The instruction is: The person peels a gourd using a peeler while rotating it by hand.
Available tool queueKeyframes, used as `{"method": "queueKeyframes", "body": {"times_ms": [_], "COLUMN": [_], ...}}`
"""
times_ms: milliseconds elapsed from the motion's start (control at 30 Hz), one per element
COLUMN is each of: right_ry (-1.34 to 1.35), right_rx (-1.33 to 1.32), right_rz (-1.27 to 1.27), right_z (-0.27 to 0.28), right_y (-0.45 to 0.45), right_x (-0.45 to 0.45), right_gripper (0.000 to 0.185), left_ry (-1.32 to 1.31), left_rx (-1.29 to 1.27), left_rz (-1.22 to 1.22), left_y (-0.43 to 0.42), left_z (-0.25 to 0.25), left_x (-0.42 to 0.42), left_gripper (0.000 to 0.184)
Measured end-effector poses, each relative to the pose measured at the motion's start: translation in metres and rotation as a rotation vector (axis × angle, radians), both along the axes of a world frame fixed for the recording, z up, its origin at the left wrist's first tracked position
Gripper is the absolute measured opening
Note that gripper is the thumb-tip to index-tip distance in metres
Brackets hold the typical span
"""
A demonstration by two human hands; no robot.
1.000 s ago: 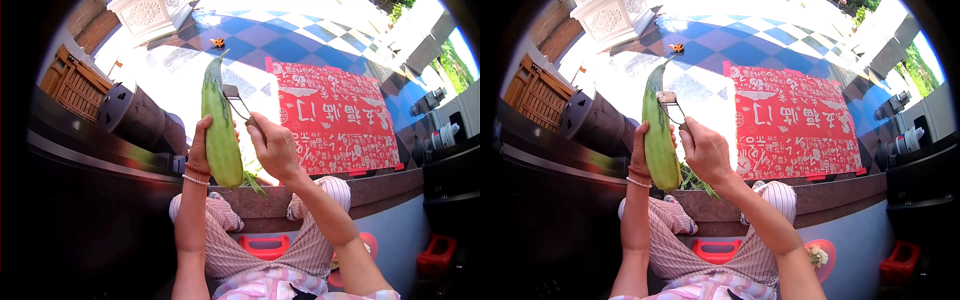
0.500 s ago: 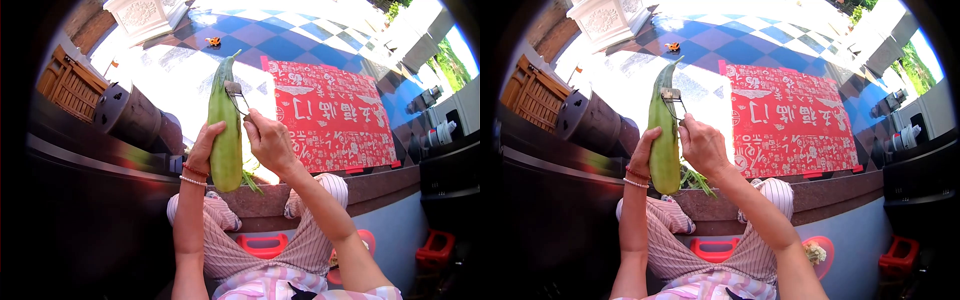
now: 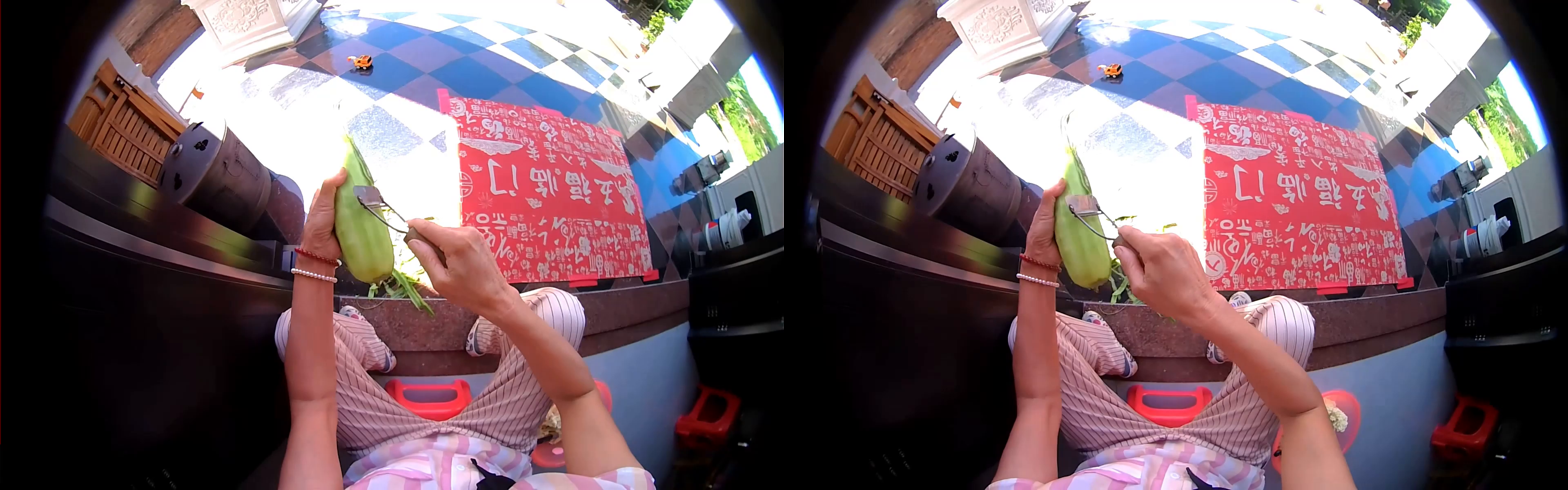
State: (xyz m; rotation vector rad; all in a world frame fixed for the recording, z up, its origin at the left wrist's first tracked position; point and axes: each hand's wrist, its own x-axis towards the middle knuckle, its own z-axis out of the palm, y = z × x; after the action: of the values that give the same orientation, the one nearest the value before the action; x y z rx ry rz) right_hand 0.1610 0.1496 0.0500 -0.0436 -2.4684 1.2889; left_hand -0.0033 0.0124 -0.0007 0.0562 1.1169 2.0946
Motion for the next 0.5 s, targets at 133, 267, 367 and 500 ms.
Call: {"method": "queueKeyframes", "body": {"times_ms": [133,267,367,500], "right_ry": [-0.07,-0.149,-0.162,-0.156], "right_rx": [-0.035,-0.349,-0.983,-0.895], "right_rz": [-0.095,-0.206,-0.098,-0.187], "right_z": [0.009,-0.001,-0.006,0.002], "right_y": [0.008,0.017,0.02,0.014], "right_x": [-0.001,-0.017,-0.031,-0.038], "right_gripper": [0.016,0.023,0.033,0.047], "left_ry": [-0.088,-0.104,-0.015,0.09], "left_rx": [0.04,0.086,0.046,0.007], "left_rz": [0.103,-0.04,-0.113,-0.22], "left_y": [-0.017,-0.01,-0.002,0.006], "left_z": [-0.003,0.007,0.01,0.008], "left_x": [-0.011,0.001,0.015,0.031], "left_gripper": [0.044,0.055,0.054,0.053]}}
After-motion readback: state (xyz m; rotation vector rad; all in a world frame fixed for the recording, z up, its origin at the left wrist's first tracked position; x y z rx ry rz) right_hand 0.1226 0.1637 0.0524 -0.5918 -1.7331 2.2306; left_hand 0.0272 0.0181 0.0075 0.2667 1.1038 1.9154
